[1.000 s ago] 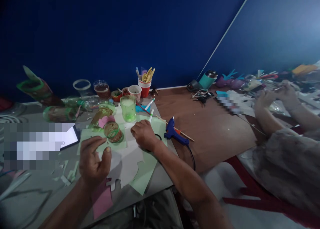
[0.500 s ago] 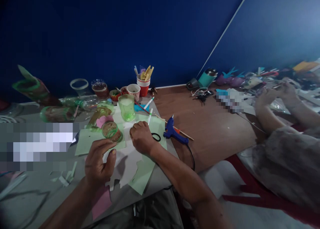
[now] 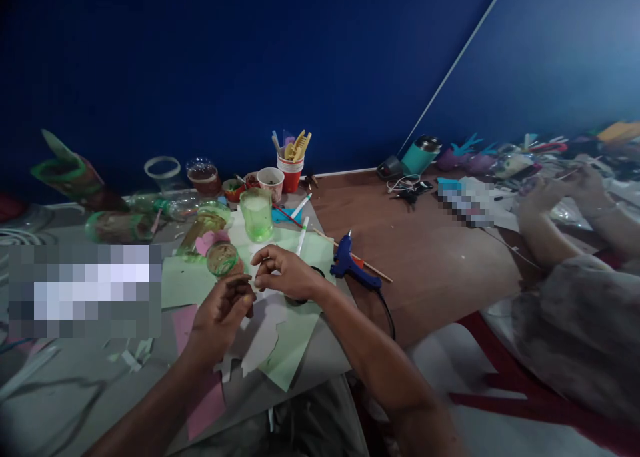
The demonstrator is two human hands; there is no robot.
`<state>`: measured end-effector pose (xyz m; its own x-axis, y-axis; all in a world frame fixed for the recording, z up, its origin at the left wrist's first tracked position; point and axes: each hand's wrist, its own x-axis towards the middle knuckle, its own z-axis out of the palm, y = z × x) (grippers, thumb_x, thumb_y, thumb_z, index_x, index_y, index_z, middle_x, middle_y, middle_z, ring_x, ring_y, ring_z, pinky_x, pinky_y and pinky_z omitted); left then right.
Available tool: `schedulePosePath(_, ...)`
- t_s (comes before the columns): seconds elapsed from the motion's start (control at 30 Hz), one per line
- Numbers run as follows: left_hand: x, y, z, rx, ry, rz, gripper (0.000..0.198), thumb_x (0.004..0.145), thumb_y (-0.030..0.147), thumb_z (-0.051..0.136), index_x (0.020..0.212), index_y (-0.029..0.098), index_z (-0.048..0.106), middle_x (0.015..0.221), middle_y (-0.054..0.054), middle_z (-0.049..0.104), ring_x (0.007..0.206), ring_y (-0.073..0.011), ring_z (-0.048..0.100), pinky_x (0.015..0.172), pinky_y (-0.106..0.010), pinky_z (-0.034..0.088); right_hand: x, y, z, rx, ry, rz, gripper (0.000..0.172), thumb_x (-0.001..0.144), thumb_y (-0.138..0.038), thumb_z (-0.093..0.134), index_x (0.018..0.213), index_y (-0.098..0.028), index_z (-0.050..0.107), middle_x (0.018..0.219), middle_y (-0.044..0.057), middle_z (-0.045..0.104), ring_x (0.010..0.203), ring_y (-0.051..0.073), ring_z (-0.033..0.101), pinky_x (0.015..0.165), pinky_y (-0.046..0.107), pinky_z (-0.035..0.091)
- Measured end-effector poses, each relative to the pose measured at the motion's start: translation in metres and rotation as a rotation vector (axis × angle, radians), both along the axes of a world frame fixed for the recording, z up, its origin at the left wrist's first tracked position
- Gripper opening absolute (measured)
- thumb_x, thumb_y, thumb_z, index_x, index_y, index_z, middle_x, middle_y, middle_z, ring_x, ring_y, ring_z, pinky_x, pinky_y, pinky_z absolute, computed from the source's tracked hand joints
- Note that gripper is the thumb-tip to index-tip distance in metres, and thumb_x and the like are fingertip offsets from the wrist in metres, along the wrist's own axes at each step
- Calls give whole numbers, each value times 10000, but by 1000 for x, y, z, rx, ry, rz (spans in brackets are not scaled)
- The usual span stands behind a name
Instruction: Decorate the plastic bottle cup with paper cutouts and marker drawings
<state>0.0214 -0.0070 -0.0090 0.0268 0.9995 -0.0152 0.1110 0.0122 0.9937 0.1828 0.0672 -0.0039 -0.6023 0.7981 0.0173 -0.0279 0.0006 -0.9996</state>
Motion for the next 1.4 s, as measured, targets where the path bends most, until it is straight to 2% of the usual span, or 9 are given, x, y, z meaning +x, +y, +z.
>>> schedulePosePath(0.2,2,7,0,-161,-171,9,134,731,269,612,795,182,532,582,57,532,512,-88,511,511,-219,425,-6,-4,2,-4,-81,-21,197,734,-177,595,917,-173,522,659,-47,564,607,92,548,633,229,420)
schedulePosePath(0.37,2,8,0,-225,-301,-24,203,733,350,616,764,167,534,608,27,583,515,-97,536,537,-246,450,-8,-7,4,68,-140,-65,143,750,-170,575,891,-165,553,668,-34,569,623,98,547,639,229,431)
schedulePosePath(0.53,3,11,1,-280,-270,9,206,680,315,662,709,165,524,528,43,572,468,-83,516,495,-214,421,-9,-8,5,184,-217,-83,104,768,-175,538,861,-162,585,702,-9,604,649,111,560,628,222,427)
schedulePosePath(0.63,4,13,0,-316,-280,31,220,649,310,675,666,168,508,493,45,570,452,-81,514,491,-209,426,-3,0,2,246,-233,-231,172,783,-141,438,848,-166,595,718,1,632,640,110,553,616,217,414)
schedulePosePath(0.77,4,13,-2,-351,-323,40,237,632,308,690,683,166,507,552,36,615,451,-78,532,501,-216,453,13,17,-5,356,-335,-585,223,735,-116,399,772,-167,613,700,3,618,606,114,526,576,214,389)
schedulePosePath(0.9,3,12,-4,-350,-356,24,244,625,277,697,722,169,501,565,50,609,436,-76,532,475,-211,445,24,28,-9,334,-426,-759,198,807,-247,433,831,-173,615,625,-3,597,571,133,526,543,224,375)
schedulePosePath(1.1,2,12,-5,-353,-377,11,261,636,262,696,770,169,492,571,48,601,450,-84,540,491,-228,465,25,32,-13,449,-511,-830,208,798,-323,491,721,-173,613,699,22,612,656,151,529,585,233,366)
schedulePosePath(1.27,3,11,-5,-339,-397,7,329,652,286,698,888,170,500,560,58,589,460,-104,556,495,-255,492,25,31,-12,317,-528,-836,400,850,-419,437,538,-179,506,509,-10,509,488,111,444,497,230,297)
schedulePosePath(1.4,3,11,-6,-321,-406,15,346,633,294,717,882,166,514,564,54,591,467,-102,555,490,-256,501,24,31,-13,358,-434,-778,276,817,-313,436,617,-169,560,591,12,567,562,133,503,540,234,347)
